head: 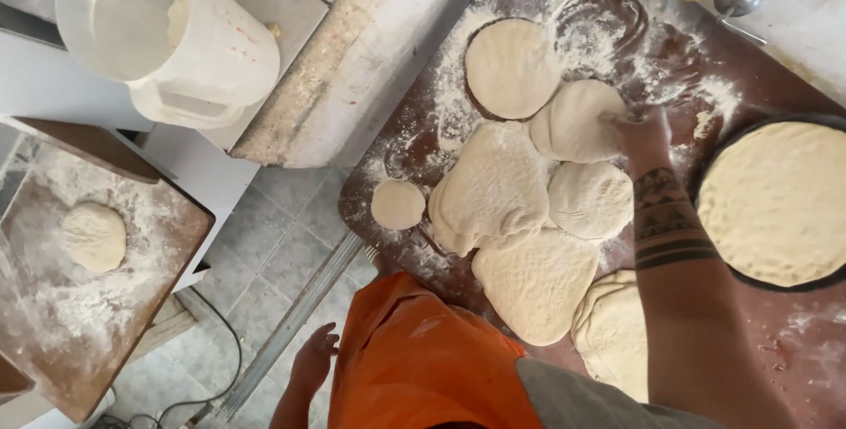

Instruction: The person repeatedly feeds dough balls through a dough sheeter to flatten them, then places the flattened sheets on a floured countertop. The person also manually flattens some dough balls by hand on the counter.

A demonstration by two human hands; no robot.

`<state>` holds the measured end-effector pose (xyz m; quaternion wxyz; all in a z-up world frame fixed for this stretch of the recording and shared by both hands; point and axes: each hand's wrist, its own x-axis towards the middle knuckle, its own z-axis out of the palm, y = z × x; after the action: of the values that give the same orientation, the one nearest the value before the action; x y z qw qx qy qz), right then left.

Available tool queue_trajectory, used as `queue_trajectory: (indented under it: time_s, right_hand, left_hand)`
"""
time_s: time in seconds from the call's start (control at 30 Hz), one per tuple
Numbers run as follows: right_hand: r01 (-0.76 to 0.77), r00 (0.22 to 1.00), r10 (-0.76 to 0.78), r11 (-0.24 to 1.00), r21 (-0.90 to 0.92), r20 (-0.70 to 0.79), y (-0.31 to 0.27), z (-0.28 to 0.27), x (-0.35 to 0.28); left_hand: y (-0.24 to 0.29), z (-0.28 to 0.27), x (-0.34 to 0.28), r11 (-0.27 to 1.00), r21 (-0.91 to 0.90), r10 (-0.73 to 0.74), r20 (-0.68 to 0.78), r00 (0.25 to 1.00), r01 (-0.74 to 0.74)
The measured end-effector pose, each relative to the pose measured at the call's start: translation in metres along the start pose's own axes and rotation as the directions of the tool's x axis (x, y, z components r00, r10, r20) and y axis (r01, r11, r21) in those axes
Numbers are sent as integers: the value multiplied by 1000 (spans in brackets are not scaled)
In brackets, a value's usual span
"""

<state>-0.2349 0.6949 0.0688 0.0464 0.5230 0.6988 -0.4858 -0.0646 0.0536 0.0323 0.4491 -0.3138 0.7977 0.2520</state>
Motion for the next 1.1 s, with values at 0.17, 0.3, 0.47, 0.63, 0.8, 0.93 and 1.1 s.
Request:
queue_trajectory:
  time_s: [0.17,0.3,0.47,0.63,0.8,0.93,1.1]
  right_hand:
    - [-24,963,71,983,-181,261,-39,1,-40]
    - [126,954,-47,959,-255,295,-21,21,-22]
    - [306,870,-357,932,195,339,-3,8,-40]
    - [293,765,-524,800,523,374,-38,-13,-115]
    - [374,697,-529,844,384,484,4,-16,-107]
    - [532,753,-563,826,189,342,32,-67,-90]
    - [178,952,-230,953,-247,-203,148,-41,-39]
  left_hand:
    - [-14,6,13,997,-71,-10,8,1000,10]
    - [-60,23,84,697,595,410,128,903,-401]
    - [123,42,-2,456,273,885,-44,463,-847]
    - [281,87,-34,445,-887,782,318,536,-124]
    - [363,115,-85,205,-921,925,293,241,332]
    - [341,124,-35,343,-866,897,417,148,365]
    - [292,99,-26,393,-834,887,455,80,387]
